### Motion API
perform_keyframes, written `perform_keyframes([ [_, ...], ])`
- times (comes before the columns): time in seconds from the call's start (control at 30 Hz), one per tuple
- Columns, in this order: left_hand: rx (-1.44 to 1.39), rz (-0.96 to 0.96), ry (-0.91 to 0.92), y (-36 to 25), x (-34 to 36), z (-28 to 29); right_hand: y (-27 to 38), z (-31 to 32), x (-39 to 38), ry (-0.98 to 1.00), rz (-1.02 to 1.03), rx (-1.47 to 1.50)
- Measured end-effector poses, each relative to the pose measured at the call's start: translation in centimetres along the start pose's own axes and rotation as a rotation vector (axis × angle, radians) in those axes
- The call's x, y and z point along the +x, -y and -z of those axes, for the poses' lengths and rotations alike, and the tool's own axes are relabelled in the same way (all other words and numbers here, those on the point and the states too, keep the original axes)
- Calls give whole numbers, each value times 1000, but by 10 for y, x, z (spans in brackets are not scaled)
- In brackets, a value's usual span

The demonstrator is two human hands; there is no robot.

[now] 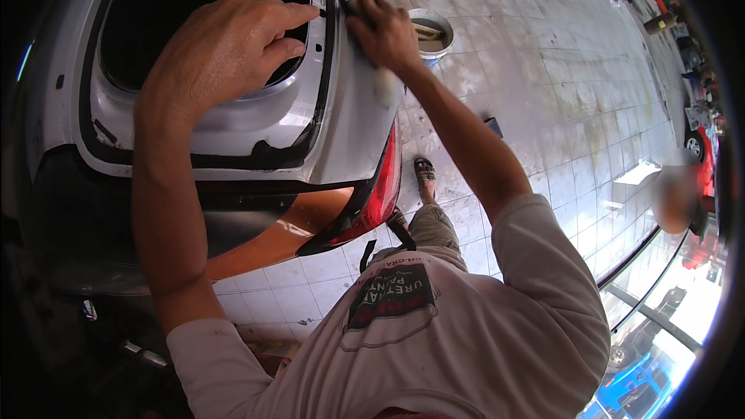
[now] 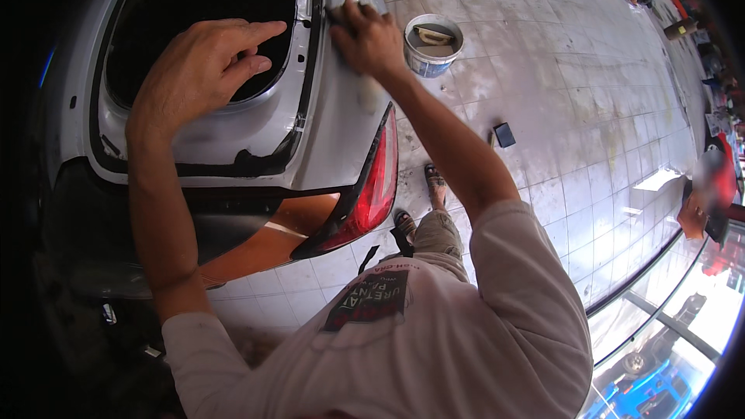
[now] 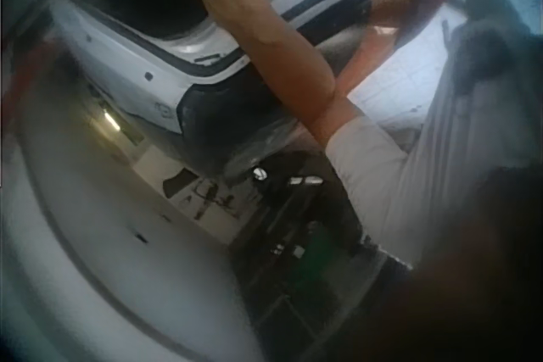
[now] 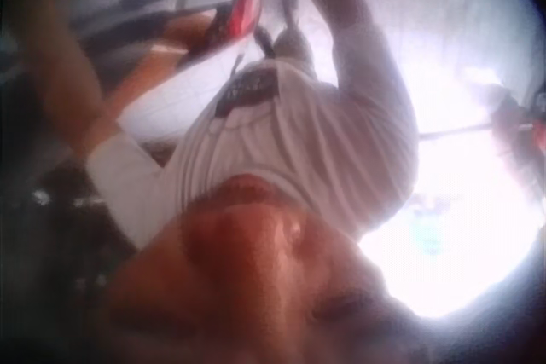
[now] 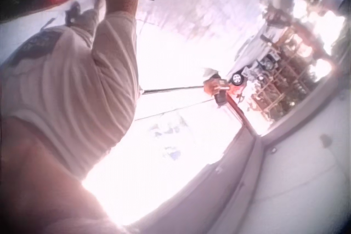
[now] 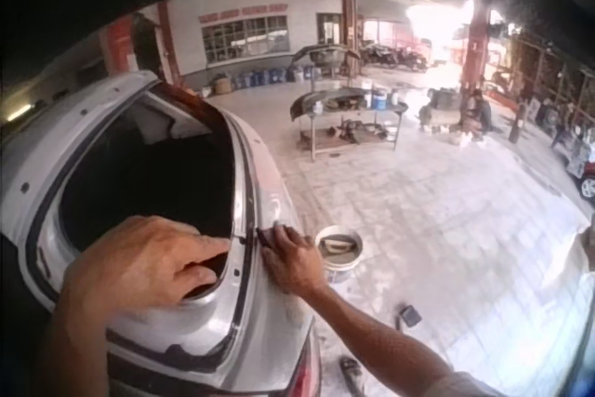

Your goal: The person sands a dark car bumper with a sanding block, repeatedly dipping it into a bucket of water. They then move to a white car trunk lid and continue sanding its surface with the same block, occasionally dipping it in water.

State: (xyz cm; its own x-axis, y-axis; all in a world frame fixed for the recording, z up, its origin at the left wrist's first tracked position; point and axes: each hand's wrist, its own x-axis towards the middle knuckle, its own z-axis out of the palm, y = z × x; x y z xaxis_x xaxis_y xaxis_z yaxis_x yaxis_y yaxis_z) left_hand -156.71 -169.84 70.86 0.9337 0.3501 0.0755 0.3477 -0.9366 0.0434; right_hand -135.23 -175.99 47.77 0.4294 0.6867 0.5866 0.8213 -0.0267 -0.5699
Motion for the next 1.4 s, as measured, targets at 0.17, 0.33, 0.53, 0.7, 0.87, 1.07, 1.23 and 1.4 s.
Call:
perform_keyframes([
  [0.17, 13, -60, -31, 1, -1, 1, 83, 63, -123, 249, 366, 136],
  [0.33, -16, -3, 33, -2, 0, 4, 8, 12, -10, 132, 58, 114],
  [0.53, -62, 40, 78, -10, -1, 9, 4, 15, -48, -26, 104, 46],
  [0.7, -69, 16, 104, -9, 1, 10, 26, 51, -148, 106, 86, 118],
  [0.87, -73, 84, 97, -9, 10, 9, -58, -18, -1, 77, -158, 125],
  [1.07, -45, 138, 155, -10, 17, 10, -32, 3, -48, 9, -48, 128],
  [1.23, -130, 58, 99, -5, 18, 8, -11, 34, -121, 45, -52, 206],
  [1.4, -57, 83, 137, -3, 20, 1, -80, -28, 15, 41, -158, 135],
])
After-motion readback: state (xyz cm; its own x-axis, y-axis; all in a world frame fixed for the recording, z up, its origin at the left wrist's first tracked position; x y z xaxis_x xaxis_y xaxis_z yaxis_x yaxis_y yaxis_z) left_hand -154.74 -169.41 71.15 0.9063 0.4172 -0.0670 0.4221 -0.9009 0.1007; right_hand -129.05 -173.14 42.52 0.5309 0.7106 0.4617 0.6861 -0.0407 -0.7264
